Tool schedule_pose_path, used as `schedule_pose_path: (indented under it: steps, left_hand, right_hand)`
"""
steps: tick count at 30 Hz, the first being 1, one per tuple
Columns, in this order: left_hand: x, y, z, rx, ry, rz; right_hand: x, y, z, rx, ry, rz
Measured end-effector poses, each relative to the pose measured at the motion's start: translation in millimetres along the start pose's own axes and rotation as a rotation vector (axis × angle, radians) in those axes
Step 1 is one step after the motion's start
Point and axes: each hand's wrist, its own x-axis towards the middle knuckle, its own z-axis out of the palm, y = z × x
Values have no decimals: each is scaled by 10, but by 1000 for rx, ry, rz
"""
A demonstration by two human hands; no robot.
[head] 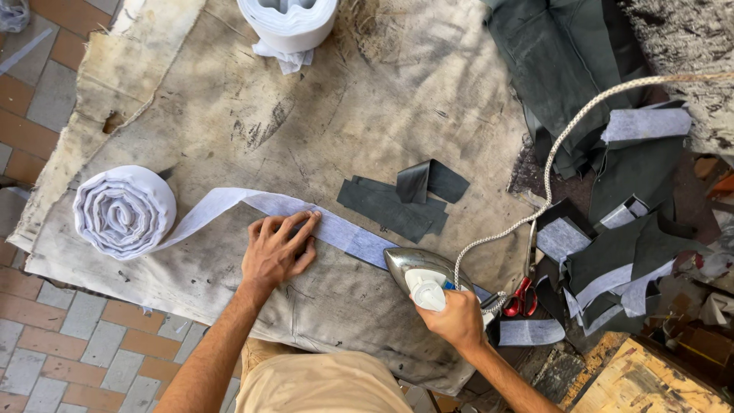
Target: The person irons a long white fabric strip flat on a padded work table, pulling the strip from a roll and pressing it section by section with a clothes iron. They align dark fabric pieces on the strip and continue pressing along its length.
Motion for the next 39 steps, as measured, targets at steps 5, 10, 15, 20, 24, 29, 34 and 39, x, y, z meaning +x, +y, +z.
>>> schedule_pose_path:
  steps: [5, 10, 15, 20, 24, 29, 34, 39]
  left_hand:
    - [8, 16, -11, 6, -22, 2]
    - [103, 73, -76, -10, 20, 17]
    - [118, 75, -152, -38, 91, 67]
    - [132, 68, -192, -117, 135, 64]
    - [146, 41, -233, -99, 148, 84]
    - [147, 32, -234, -73, 101, 82]
    - [134, 1, -184, -100, 123, 90]
    - [115, -31, -114, -117, 157, 56]
  right_hand:
    - [-1, 71, 21, -50, -53, 71]
    - [18, 214, 48, 34, -32, 122]
    - [-115, 682, -259, 235, -134, 56]
    - [-143, 613, -397, 323, -56, 13]
    - [120, 140, -262, 81, -74, 102]
    - [464, -384, -108, -5, -162, 71]
    - [691, -648, 109, -32, -186, 103]
    - [767, -680, 177, -85, -170, -6]
